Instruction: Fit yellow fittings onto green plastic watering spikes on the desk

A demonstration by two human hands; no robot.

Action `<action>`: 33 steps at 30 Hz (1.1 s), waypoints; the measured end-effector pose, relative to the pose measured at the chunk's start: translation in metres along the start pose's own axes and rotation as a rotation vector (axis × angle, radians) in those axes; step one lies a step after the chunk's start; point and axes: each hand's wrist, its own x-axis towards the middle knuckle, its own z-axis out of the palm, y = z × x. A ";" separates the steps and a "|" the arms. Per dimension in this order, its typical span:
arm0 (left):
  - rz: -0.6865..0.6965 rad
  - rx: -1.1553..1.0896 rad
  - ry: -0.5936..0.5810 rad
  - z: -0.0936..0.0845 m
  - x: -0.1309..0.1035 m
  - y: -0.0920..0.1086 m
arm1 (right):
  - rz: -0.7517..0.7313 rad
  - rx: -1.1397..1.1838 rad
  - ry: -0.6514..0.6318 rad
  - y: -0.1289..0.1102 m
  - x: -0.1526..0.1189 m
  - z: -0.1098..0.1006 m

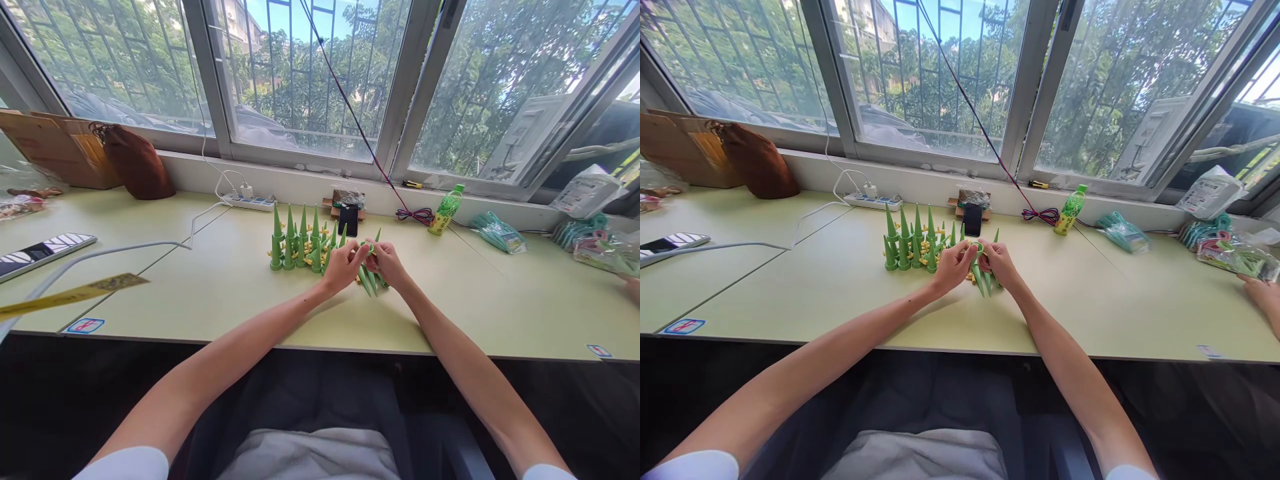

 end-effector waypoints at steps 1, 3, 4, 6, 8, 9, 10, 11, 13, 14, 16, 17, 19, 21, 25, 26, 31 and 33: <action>-0.012 -0.013 -0.002 0.000 0.000 -0.001 | -0.011 -0.009 -0.008 0.001 0.000 -0.001; -0.050 -0.052 -0.014 0.000 0.000 -0.002 | -0.036 -0.044 -0.013 0.003 0.000 -0.002; -0.072 -0.077 -0.027 0.000 0.000 -0.002 | -0.049 -0.072 -0.011 0.004 0.000 -0.003; -0.108 -0.121 -0.058 -0.001 0.000 -0.002 | -0.069 -0.137 0.004 0.004 0.000 -0.003; -0.125 -0.150 -0.086 -0.002 0.000 -0.003 | -0.086 -0.188 0.023 0.003 -0.001 -0.003; -0.131 -0.157 -0.096 -0.003 0.001 -0.003 | -0.093 -0.207 0.031 0.003 -0.001 -0.002; -0.137 -0.162 -0.104 -0.003 0.001 -0.003 | -0.100 -0.225 0.041 0.003 -0.002 -0.002; -0.147 -0.167 -0.109 -0.003 0.001 -0.003 | -0.107 -0.241 0.050 0.002 -0.002 -0.001; -0.168 -0.178 -0.113 -0.004 0.002 -0.004 | -0.112 -0.265 0.066 0.002 -0.002 0.000; -0.176 -0.183 -0.113 -0.004 0.002 -0.004 | -0.111 -0.270 0.073 0.001 -0.002 0.000; -0.178 -0.185 -0.108 -0.003 0.001 -0.004 | -0.104 -0.269 0.077 0.000 -0.001 0.001; -0.169 -0.176 -0.106 -0.003 0.001 -0.004 | -0.100 -0.264 0.076 0.000 -0.001 0.001; -0.136 -0.131 -0.094 -0.003 0.000 -0.004 | -0.093 -0.248 0.067 -0.002 -0.001 0.001; -0.090 -0.053 -0.078 -0.003 0.000 -0.004 | -0.089 -0.219 0.063 -0.003 0.000 0.001; 0.020 0.119 -0.057 -0.002 -0.002 -0.003 | -0.073 -0.160 0.098 -0.002 0.001 0.002; 0.042 0.150 -0.055 -0.002 -0.002 -0.003 | -0.066 -0.148 0.108 -0.002 0.002 0.002; 0.085 0.184 -0.076 -0.002 -0.003 -0.002 | -0.047 -0.116 0.125 -0.002 0.002 0.004; 0.088 0.176 -0.090 -0.001 -0.003 -0.003 | -0.038 -0.118 0.143 -0.004 0.002 0.005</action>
